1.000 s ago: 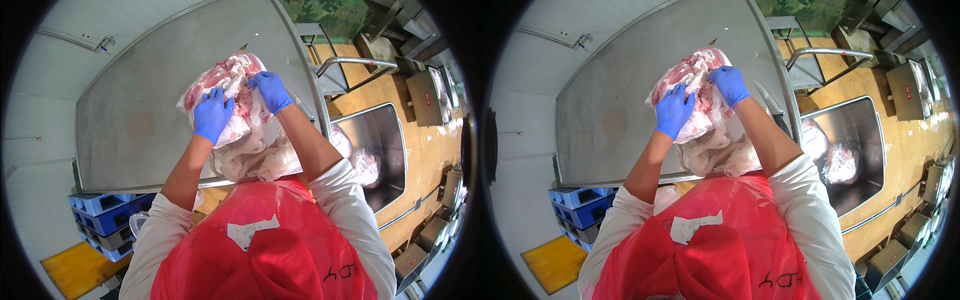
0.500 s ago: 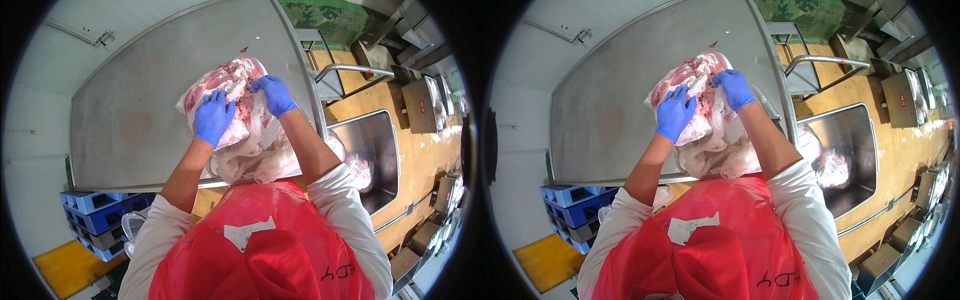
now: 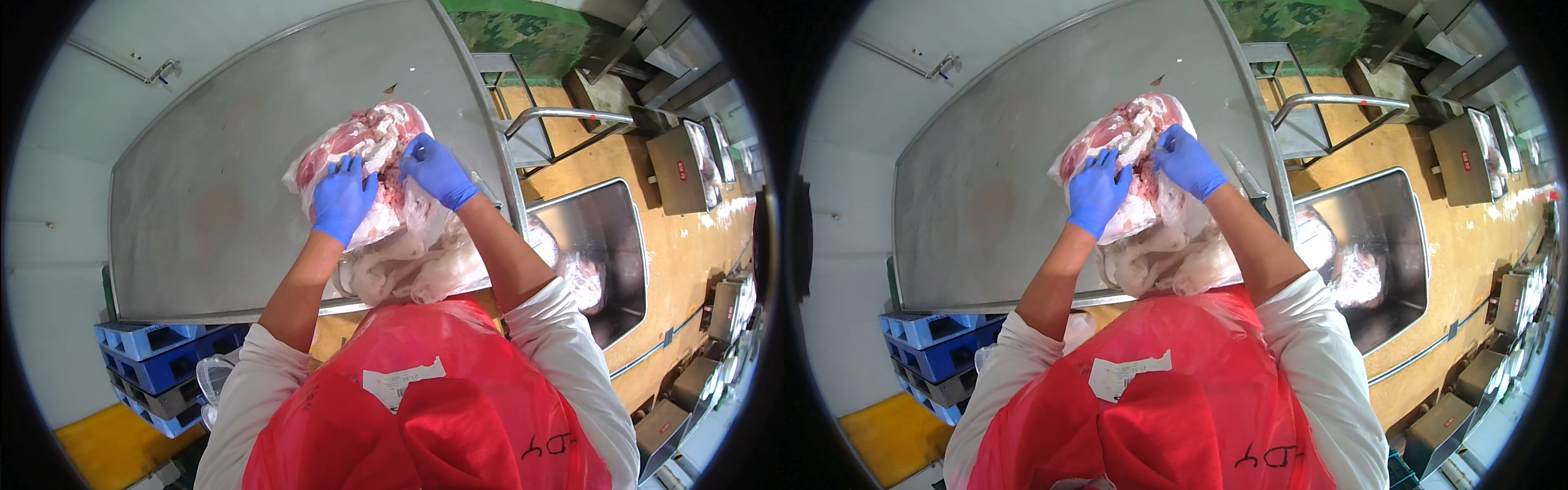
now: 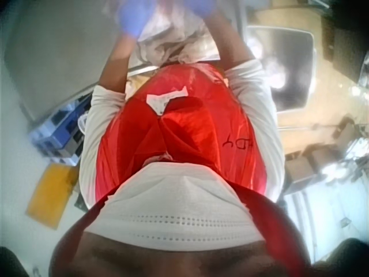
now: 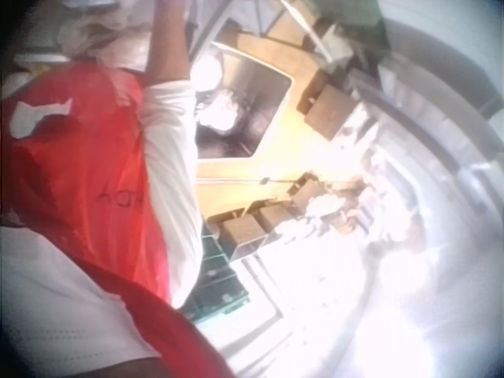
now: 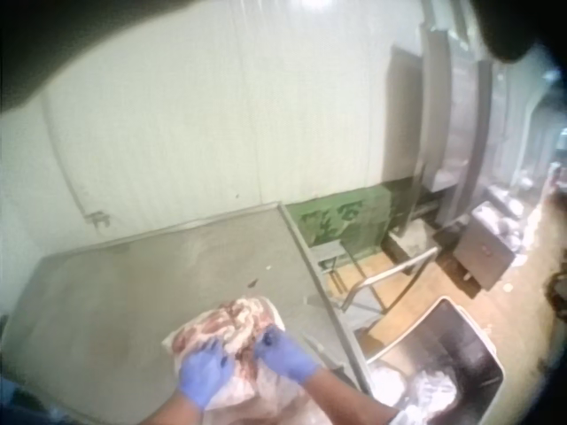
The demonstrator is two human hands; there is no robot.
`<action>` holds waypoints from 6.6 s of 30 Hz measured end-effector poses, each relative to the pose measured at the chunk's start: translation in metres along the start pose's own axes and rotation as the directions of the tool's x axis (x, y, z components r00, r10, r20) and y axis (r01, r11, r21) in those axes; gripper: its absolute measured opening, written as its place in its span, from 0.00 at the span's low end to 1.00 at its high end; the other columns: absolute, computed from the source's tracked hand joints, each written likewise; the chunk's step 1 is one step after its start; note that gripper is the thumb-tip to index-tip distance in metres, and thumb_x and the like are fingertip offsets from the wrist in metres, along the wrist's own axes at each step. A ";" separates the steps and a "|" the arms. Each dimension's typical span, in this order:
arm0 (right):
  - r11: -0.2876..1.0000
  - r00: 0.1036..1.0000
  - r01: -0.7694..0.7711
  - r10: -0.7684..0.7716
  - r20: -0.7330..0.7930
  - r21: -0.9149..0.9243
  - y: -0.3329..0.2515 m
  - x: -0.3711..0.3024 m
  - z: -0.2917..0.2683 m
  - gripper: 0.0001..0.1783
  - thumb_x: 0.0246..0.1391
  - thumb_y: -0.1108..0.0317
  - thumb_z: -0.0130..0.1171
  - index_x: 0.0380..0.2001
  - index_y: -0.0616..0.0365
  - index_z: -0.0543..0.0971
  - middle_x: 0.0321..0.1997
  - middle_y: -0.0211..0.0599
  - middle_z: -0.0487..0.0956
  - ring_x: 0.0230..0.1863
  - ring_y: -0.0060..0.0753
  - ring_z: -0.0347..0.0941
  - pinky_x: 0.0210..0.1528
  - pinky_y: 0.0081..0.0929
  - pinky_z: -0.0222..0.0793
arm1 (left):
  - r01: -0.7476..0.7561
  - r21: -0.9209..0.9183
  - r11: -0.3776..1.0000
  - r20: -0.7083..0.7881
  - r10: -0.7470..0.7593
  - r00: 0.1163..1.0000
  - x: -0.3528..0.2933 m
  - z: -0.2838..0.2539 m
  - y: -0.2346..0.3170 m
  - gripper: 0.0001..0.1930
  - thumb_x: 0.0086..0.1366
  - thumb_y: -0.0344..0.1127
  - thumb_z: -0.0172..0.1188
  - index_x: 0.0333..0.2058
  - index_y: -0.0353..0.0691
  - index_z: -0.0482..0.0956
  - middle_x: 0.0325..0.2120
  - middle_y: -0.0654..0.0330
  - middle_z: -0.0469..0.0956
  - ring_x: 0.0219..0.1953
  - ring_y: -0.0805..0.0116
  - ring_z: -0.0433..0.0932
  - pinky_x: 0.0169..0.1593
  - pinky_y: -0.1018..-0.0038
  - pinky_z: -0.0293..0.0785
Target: The person trims fat and connective tissue from a large piece of raw meat using a knife on a stainless steel table. They repeatedly cut and remove sections, placing the trimmed pieces into a metal bin nearby.
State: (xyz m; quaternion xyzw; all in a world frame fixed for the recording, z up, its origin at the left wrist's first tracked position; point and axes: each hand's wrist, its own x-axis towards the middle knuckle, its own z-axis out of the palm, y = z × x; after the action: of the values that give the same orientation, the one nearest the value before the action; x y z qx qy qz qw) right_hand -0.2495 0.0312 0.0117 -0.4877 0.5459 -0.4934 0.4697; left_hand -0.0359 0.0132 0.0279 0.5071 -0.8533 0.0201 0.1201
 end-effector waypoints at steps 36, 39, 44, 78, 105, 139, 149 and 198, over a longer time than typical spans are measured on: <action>0.429 0.972 0.106 0.147 0.185 -0.897 -0.008 -0.009 0.055 0.16 0.52 0.56 0.65 0.37 0.55 0.90 0.41 0.50 0.88 0.45 0.54 0.86 0.47 0.45 0.82 | -0.021 -0.265 0.964 -0.094 -0.004 0.996 -0.033 0.004 0.003 0.23 0.68 0.37 0.62 0.59 0.33 0.80 0.61 0.43 0.78 0.62 0.43 0.78 0.64 0.57 0.74; 0.485 0.971 0.039 0.187 0.147 -0.874 -0.022 -0.018 0.054 0.18 0.50 0.54 0.67 0.38 0.55 0.90 0.42 0.50 0.88 0.45 0.54 0.86 0.48 0.45 0.82 | -0.045 -0.357 0.933 -0.132 -0.003 0.991 -0.035 0.005 -0.001 0.22 0.67 0.35 0.62 0.58 0.32 0.81 0.60 0.43 0.79 0.61 0.44 0.78 0.65 0.58 0.74; 0.554 0.965 -0.075 0.249 0.079 -0.829 -0.028 -0.023 0.049 0.20 0.48 0.52 0.69 0.39 0.54 0.90 0.42 0.49 0.88 0.45 0.54 0.86 0.47 0.46 0.82 | -0.070 -0.432 0.899 -0.130 0.014 0.991 -0.037 0.009 -0.004 0.23 0.66 0.33 0.62 0.58 0.31 0.81 0.59 0.43 0.80 0.61 0.45 0.79 0.65 0.58 0.73; 0.557 0.998 0.008 0.052 0.045 -0.831 -0.033 -0.061 0.080 0.16 0.55 0.55 0.61 0.35 0.54 0.89 0.40 0.51 0.87 0.43 0.56 0.85 0.46 0.48 0.81 | -0.093 -0.486 0.869 -0.163 0.014 0.987 -0.035 0.031 -0.023 0.22 0.68 0.34 0.63 0.58 0.33 0.81 0.55 0.41 0.82 0.55 0.43 0.83 0.60 0.57 0.77; 0.617 0.981 0.094 0.077 0.179 -0.781 0.006 -0.046 0.046 0.19 0.65 0.53 0.53 0.37 0.55 0.87 0.36 0.49 0.87 0.36 0.53 0.86 0.43 0.48 0.80 | -0.227 -0.577 0.785 -0.380 -0.012 0.925 -0.033 0.029 -0.006 0.14 0.69 0.40 0.65 0.46 0.37 0.86 0.39 0.44 0.86 0.39 0.46 0.86 0.43 0.58 0.81; 0.763 0.999 -0.002 -0.029 -0.037 -0.646 0.004 -0.078 0.027 0.17 0.59 0.57 0.59 0.30 0.61 0.85 0.31 0.58 0.83 0.36 0.62 0.81 0.44 0.48 0.77 | -0.073 -0.558 0.827 -0.212 -0.057 0.976 -0.033 0.014 -0.003 0.16 0.63 0.41 0.70 0.46 0.41 0.88 0.30 0.51 0.86 0.29 0.56 0.86 0.36 0.64 0.82; 0.773 0.984 0.121 -0.177 -0.029 -0.622 0.012 -0.090 0.035 0.14 0.58 0.59 0.59 0.28 0.59 0.81 0.26 0.57 0.80 0.30 0.64 0.79 0.36 0.54 0.76 | -0.005 -0.567 0.824 -0.135 -0.087 0.987 -0.033 0.007 0.001 0.17 0.64 0.45 0.67 0.46 0.42 0.88 0.36 0.51 0.87 0.35 0.49 0.87 0.41 0.57 0.83; 0.620 0.809 -0.577 0.344 -0.476 -0.532 0.132 -0.188 -0.128 0.26 0.50 0.49 0.65 0.45 0.60 0.84 0.46 0.57 0.86 0.50 0.60 0.83 0.54 0.47 0.78 | -0.197 -0.716 0.670 -0.081 0.200 0.976 -0.012 0.017 -0.034 0.20 0.66 0.27 0.67 0.57 0.32 0.82 0.51 0.45 0.85 0.53 0.55 0.84 0.59 0.64 0.78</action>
State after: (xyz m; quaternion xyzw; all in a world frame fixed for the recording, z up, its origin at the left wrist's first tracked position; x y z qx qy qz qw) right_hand -0.3699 0.2333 -0.1047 -0.3716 0.8604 -0.2043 0.2826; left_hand -0.0046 0.0042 0.0057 0.3236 -0.8430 -0.3035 0.3042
